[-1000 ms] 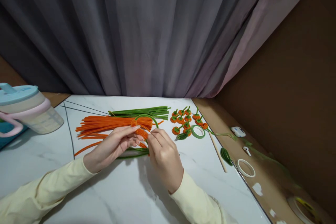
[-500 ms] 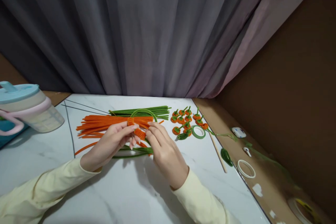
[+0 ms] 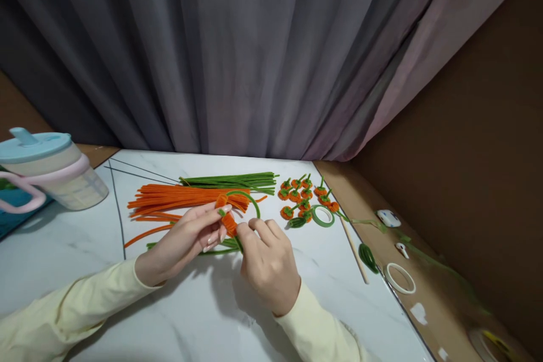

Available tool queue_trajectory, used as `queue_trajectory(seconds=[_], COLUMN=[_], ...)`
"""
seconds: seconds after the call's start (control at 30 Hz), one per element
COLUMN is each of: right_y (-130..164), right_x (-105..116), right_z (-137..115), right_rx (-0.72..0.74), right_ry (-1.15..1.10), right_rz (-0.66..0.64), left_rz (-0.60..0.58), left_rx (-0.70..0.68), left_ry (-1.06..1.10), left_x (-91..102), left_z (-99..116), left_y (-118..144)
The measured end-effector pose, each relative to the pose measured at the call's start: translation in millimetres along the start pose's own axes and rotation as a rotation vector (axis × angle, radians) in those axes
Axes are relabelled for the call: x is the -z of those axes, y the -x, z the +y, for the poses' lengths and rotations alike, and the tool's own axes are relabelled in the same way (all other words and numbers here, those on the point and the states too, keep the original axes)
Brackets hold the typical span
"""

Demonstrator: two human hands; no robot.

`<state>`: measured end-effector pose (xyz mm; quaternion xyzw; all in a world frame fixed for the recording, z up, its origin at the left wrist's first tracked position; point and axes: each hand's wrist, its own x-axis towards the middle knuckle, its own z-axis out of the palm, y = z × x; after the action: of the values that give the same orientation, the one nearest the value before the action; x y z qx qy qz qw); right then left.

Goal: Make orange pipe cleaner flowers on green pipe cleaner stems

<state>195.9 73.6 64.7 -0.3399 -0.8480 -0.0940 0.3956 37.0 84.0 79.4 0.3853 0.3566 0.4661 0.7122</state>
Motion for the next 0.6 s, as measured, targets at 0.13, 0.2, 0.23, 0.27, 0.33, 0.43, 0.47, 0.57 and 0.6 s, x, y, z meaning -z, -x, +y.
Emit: queue_trajectory(seconds=[0.13,0.2,0.23,0.27,0.33,0.43,0.47,0.57,0.6], right_y=[-1,-7,-10,-13,-17,-16,-15,-7,-5], right_x=[-2,2,5,8,14,15,14,6,3], right_z=[0,5,8,12,18,19,17,7,4], right_rx=[-0.011,0.02,0.037,0.053,0.073,0.117,0.135,0.141,0.117], right_ry=[-0.023,-0.023,-0.019,-0.019,-0.044,-0.093,-0.094,-0.083,-0.087], right_rz=[-0.021,-0.031,-0.043,-0.057,-0.079,-0.078,-0.079,-0.091,-0.097], left_rz=[0.002,0.006,0.011,0.019,0.036,0.057,0.061,0.047,0.033], left_rx=[-0.027,-0.031,-0.026,-0.019,-0.003,0.016,0.017,0.014,0.011], left_ry=[-0.121,-0.151,-0.15,-0.14,-0.125,-0.151,-0.171,-0.249,-0.279], left_x=[2.5,3.9,4.4,4.6,4.4,3.6,3.6,4.7,5.2], left_z=[-1,1,3,4,7,7,6,-1,-4], left_y=[-3,-4,-4,-4,-5,-5,-5,-6,-7])
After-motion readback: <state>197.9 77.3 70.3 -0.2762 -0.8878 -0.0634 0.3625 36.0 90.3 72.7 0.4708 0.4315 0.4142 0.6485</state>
